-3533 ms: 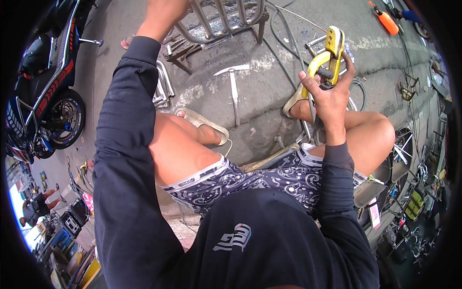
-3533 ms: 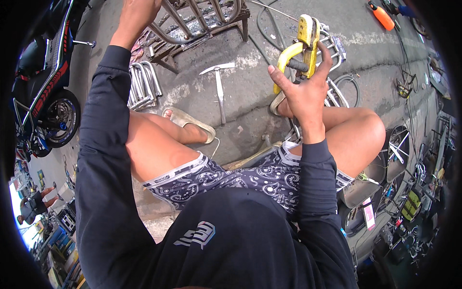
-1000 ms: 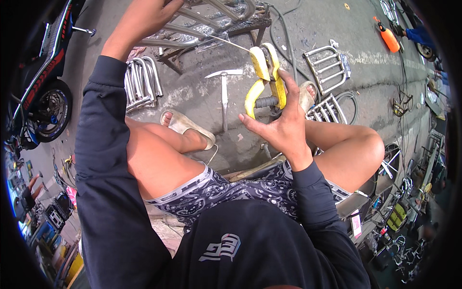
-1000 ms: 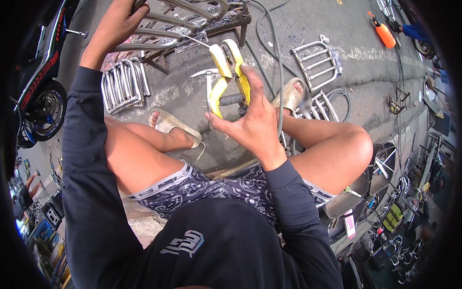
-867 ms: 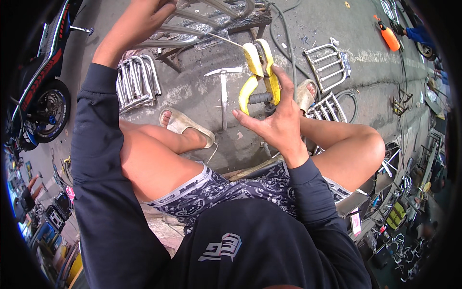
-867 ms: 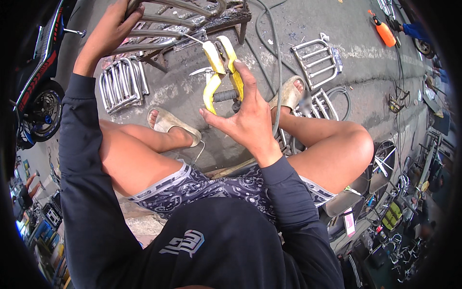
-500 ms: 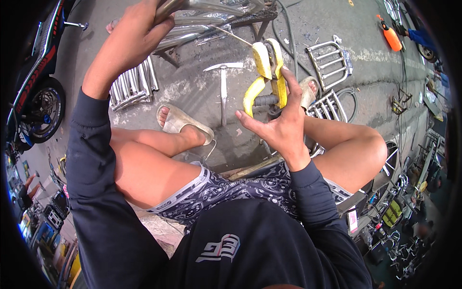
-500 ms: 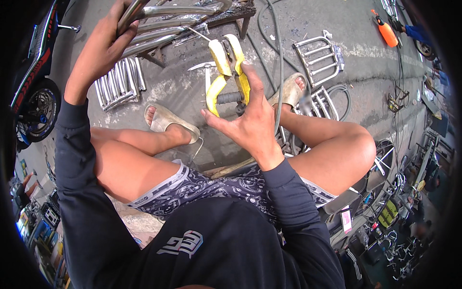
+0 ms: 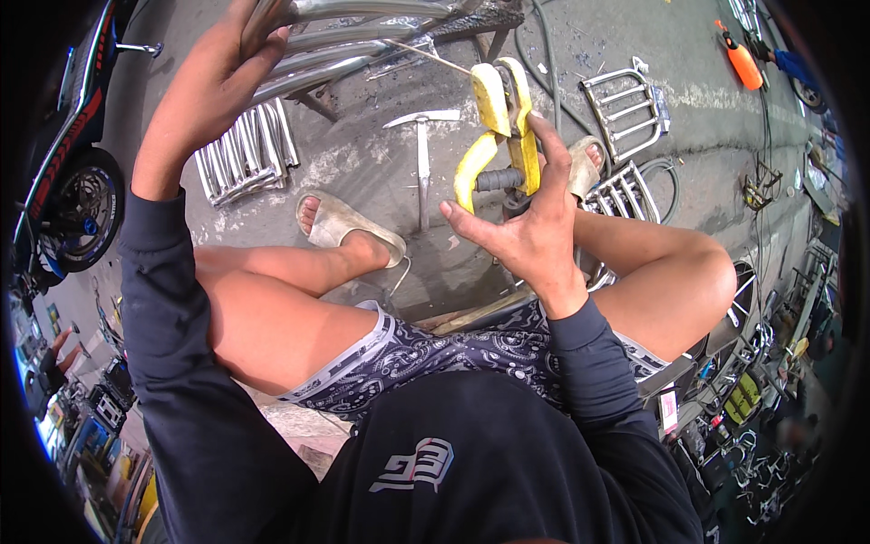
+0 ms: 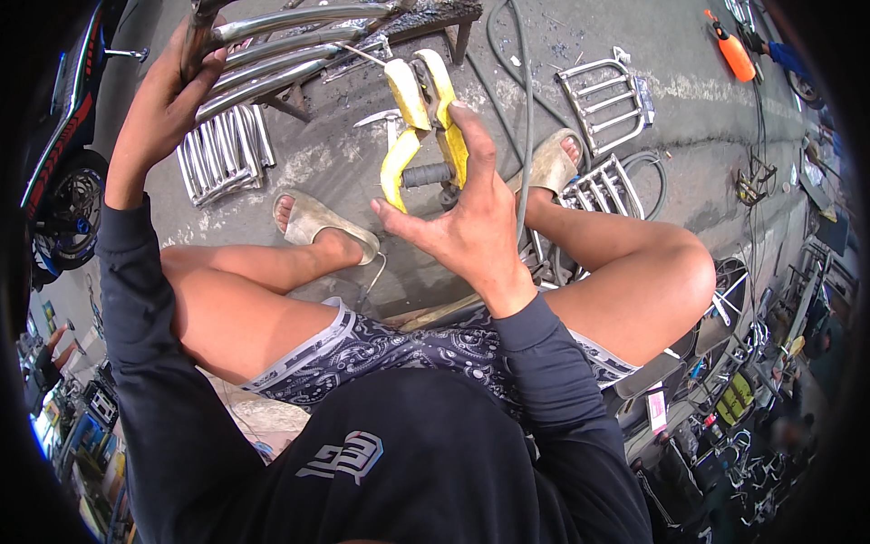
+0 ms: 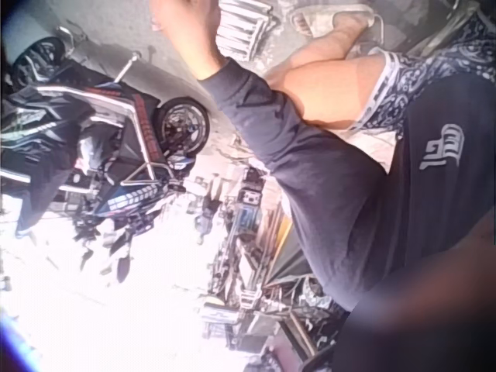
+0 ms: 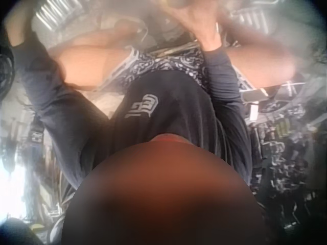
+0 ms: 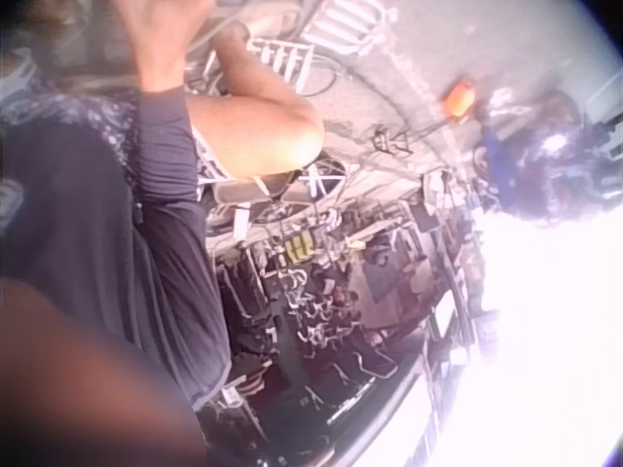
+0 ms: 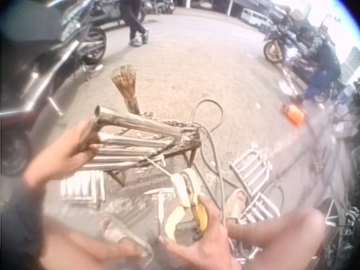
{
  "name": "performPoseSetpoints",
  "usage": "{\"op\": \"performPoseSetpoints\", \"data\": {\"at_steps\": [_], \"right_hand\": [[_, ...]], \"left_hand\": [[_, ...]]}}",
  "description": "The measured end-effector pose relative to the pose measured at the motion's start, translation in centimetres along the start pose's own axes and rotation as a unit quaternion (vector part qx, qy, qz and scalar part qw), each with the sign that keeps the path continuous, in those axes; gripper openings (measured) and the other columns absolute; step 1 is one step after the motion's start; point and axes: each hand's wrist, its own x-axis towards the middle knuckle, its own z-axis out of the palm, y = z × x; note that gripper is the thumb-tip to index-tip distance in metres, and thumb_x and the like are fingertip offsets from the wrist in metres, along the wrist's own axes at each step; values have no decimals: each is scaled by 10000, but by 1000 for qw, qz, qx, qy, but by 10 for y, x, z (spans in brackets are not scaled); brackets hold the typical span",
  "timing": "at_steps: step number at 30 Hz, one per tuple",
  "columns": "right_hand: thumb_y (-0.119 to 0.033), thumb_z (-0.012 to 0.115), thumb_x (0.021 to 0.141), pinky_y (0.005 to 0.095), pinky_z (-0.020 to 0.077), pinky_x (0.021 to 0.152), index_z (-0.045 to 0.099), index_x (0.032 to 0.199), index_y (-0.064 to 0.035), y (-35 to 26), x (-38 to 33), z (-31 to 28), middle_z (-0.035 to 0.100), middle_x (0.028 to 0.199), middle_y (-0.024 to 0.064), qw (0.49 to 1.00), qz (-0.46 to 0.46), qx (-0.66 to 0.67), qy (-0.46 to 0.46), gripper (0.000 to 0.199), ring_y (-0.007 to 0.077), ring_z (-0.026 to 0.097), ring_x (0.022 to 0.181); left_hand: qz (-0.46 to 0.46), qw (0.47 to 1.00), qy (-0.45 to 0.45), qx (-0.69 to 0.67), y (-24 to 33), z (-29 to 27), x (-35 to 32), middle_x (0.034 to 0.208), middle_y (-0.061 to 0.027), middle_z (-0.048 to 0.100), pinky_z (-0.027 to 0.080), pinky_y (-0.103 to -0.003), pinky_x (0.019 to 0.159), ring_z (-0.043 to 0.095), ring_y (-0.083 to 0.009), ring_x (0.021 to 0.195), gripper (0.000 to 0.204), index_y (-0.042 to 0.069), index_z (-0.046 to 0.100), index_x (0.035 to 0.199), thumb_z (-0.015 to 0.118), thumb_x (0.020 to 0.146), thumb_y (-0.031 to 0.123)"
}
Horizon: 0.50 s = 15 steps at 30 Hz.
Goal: The person sits on the ground and uses a handheld welding torch to join metal bars on a tubular frame. They repeatedly position the torch, create welds along the joints, and adjust the frame as needed.
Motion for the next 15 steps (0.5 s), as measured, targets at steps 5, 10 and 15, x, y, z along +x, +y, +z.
{"op": "performPoseSetpoints", "data": {"at_steps": [5, 10, 15], "right_hand": [[-243, 1043, 708, 434, 592, 1070, 297, 1641, -20, -1, 0, -2, 563, 1513, 253, 999, -15, -37, -5, 1215, 329, 679, 1295], [-237, 1038, 709, 427, 596, 1060, 293, 1643, -28, -3, 0, 2, 583, 1486, 258, 1000, 2, 2, -5, 1213, 324, 686, 1280], [-228, 1033, 713, 422, 601, 1050, 287, 1642, -28, -2, -1, 1, 589, 1469, 263, 1000, 7, -5, -8, 1208, 318, 693, 1263]], "left_hand": [[5, 999, -33, 21, -38, 0, -12, 1409, -160, 690, 467, -386, 1135, 653, -263, 1276, 466, 71, 548, 1573, 632, 1142, 229], [18, 999, -31, 19, -41, -1, -13, 1405, -161, 691, 467, -386, 1134, 655, -266, 1272, 459, 66, 558, 1563, 632, 1143, 236], [-2, 999, -45, 5, -43, -2, -10, 1383, -156, 698, 470, -380, 1125, 655, -250, 1255, 443, 59, 571, 1547, 630, 1145, 237]]}}
